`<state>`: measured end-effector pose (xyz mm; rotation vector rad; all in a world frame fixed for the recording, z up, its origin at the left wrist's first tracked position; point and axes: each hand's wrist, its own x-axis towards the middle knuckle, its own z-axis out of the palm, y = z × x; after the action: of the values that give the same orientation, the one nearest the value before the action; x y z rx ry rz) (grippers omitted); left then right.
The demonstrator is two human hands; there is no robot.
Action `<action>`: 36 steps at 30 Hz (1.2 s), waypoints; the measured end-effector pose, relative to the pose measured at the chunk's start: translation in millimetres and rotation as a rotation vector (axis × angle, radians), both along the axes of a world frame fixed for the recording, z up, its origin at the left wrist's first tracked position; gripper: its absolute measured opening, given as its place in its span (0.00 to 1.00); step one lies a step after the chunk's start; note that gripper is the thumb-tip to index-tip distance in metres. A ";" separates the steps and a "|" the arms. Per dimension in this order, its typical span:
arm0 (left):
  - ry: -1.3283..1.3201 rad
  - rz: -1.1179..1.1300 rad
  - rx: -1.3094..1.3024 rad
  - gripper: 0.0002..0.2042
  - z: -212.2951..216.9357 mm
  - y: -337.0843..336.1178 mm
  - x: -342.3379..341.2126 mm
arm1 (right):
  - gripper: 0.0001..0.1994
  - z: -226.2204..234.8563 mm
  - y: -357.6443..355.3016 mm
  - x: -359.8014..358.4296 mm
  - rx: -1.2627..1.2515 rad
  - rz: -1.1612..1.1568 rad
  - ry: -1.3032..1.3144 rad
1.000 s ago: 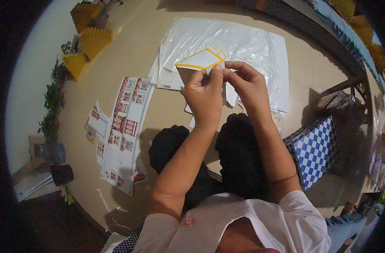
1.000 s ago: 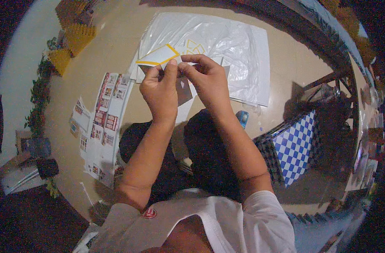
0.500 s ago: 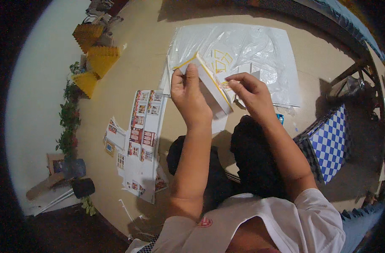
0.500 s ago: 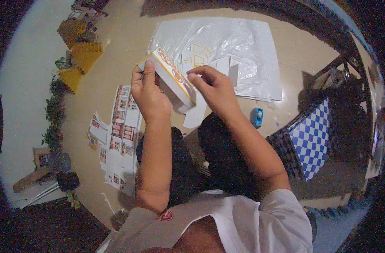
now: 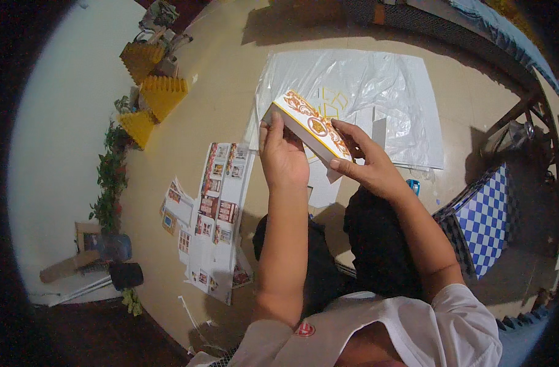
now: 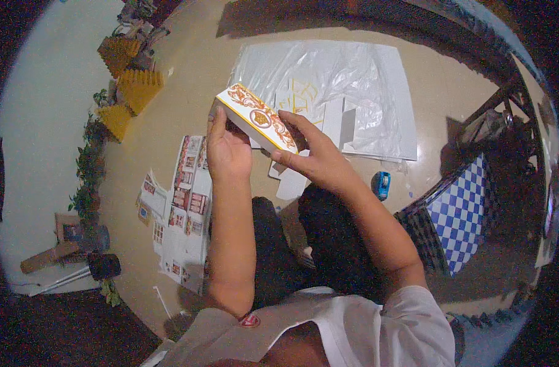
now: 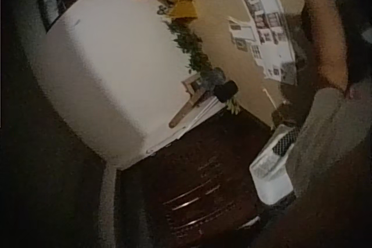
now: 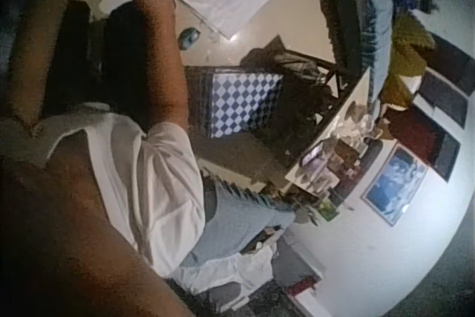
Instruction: The person sits on the floor and assembles small rectangular boxes from flat printed cardboard sheets. They fold the sheets along pre-scored lines and use a tape dispenser to secure the edges, creating finished boxes.
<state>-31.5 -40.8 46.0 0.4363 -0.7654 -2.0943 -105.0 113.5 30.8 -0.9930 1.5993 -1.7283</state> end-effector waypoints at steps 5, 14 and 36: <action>0.003 -0.080 0.023 0.20 6.7 2.8 2.9 | 0.38 9.1 3.4 1.0 0.064 -0.039 0.109; -0.056 -0.034 0.163 0.19 2.9 -5.6 6.8 | 0.44 2.3 13.7 1.7 -0.153 -0.030 0.203; -0.273 -0.039 -0.087 0.15 2.5 -6.6 27.5 | 0.20 -33.3 28.6 -24.3 -0.239 -0.146 -0.875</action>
<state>-4.0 -47.5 48.5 0.6725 -1.0257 -2.0526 -129.3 142.1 -2.5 -0.1278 0.9174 -2.0694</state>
